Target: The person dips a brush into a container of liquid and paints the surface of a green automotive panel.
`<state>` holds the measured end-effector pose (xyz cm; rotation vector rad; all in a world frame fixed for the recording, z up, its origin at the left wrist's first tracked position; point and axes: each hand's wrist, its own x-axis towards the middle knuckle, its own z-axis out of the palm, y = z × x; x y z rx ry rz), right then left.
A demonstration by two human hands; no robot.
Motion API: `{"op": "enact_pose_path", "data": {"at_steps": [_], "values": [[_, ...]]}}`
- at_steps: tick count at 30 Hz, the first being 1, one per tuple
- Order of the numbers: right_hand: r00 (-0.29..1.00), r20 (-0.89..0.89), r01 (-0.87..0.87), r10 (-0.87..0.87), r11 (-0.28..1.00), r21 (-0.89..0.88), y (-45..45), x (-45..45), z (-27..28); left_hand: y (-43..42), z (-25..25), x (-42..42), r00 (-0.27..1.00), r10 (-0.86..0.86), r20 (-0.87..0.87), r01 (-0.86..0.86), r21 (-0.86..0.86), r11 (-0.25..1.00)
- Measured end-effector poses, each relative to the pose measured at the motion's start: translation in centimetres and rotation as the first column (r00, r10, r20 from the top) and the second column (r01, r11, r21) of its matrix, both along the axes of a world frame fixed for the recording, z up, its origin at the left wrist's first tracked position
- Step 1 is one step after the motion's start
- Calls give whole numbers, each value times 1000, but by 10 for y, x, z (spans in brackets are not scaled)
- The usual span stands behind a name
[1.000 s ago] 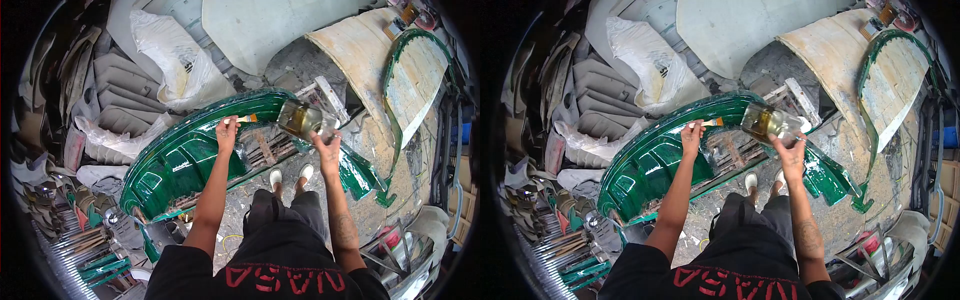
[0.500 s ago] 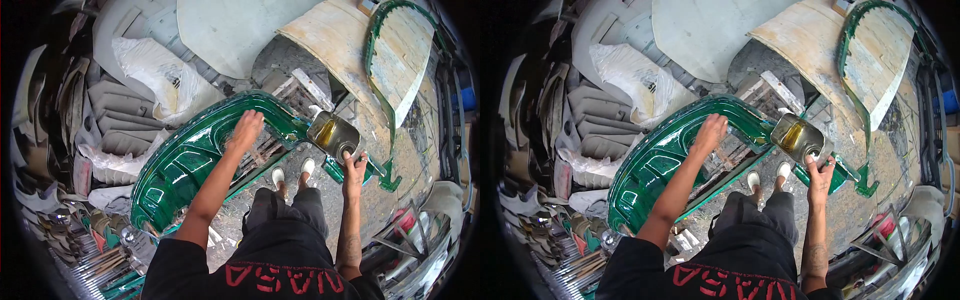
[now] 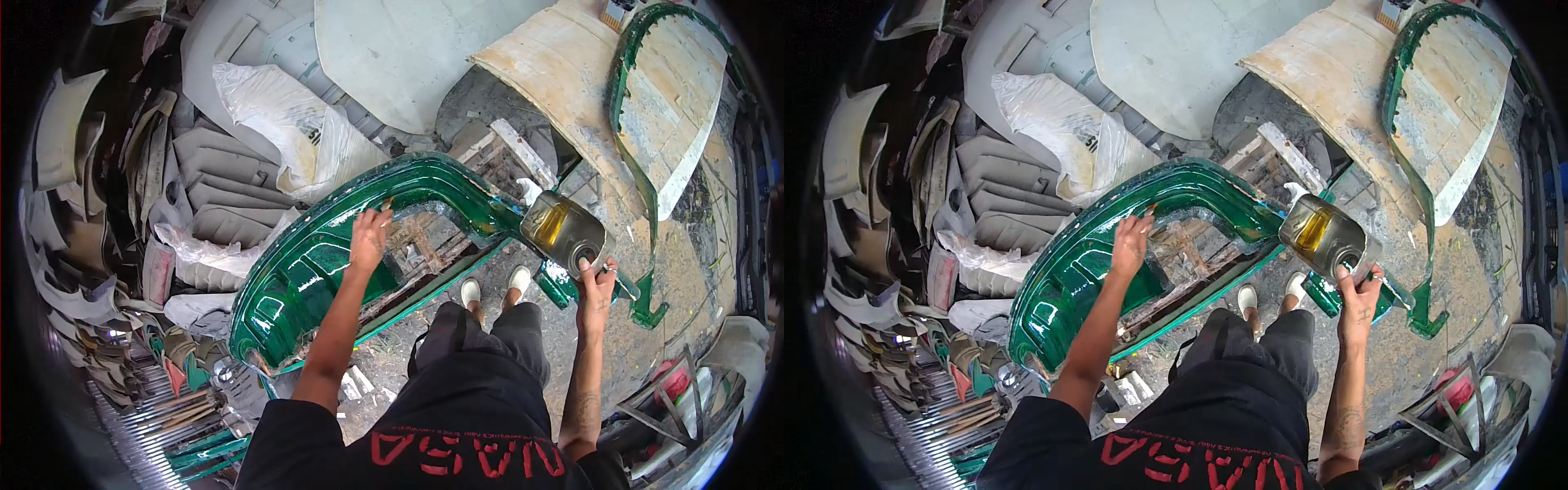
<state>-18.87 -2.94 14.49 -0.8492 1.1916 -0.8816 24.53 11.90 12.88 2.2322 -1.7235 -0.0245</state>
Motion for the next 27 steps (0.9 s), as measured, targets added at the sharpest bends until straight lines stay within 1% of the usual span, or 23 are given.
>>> {"op": "enact_pose_path", "data": {"at_steps": [1,2,3,5,6,8,9,11,12,13,15,16,17,18,20,21,22,23,24,25,26,27], "values": [[1000,5,-1,1,1000,-4,-1,2,1,-3,-7,-8,998,27,55,-27,-5,1000],[1000,5,-6,6,1000,-6,-2,3,2,-9,-18,-18,995,13,101,-9,-38,999],[1000,6,-22,23,1000,-11,-3,5,4,-20,-20,-31,995,17,101,-13,-40,999],[999,9,-43,43,999,-16,-4,5,4,-41,-15,-52,995,-100,23,97,99,990],[998,12,-55,55,998,-5,-4,6,6,-45,-15,-54,995,-91,25,89,99,991],[996,45,-72,71,997,15,-2,8,12,-45,-12,-52,974,-222,35,217,113,970],[996,52,-79,79,997,14,-2,9,12,-41,-10,-46,976,-215,42,209,114,971],[996,30,-88,88,996,-20,0,7,11,-29,-3,-27,990,-131,48,123,147,982],[994,4,-112,112,994,-4,0,4,9,-21,-1,-22,989,-95,111,84,103,991],[993,6,-116,116,993,-5,0,4,5,-12,-4,-15,989,-91,114,80,102,992],[999,19,-46,48,997,-61,1,7,1,5,-8,-9,992,52,117,-57,40,998],[998,21,-54,55,996,-64,0,6,3,13,-9,-10,984,120,129,-125,36,991],[998,9,-69,69,997,-36,-1,4,6,20,-11,-10,983,127,130,-133,34,991],[996,-4,-84,84,996,-8,-1,5,9,26,-15,-10,966,219,141,-224,21,974],[995,-2,-98,98,995,-10,-1,5,11,37,-22,-13,914,374,156,-379,3,926],[995,1,-101,101,995,-11,-2,4,13,35,-23,-15,914,375,152,-379,-3,925],[995,18,-94,95,994,-54,-2,4,11,31,-25,-18,896,420,145,-418,-45,907],[996,13,-89,90,994,-57,-2,3,10,27,-28,-22,877,461,135,-453,-82,888],[996,22,-82,83,995,-49,-2,4,11,17,-28,-26,902,414,126,-401,-115,909],[997,30,-77,78,996,-39,-1,3,11,3,-26,-31,927,362,95,-352,-109,930],[992,23,-120,121,992,-39,-1,-2,6,-11,-24,-36,948,302,103,-291,-111,950],[993,20,-113,114,993,-39,-1,-3,7,-25,-23,-41,965,239,111,-227,-113,967]]}}
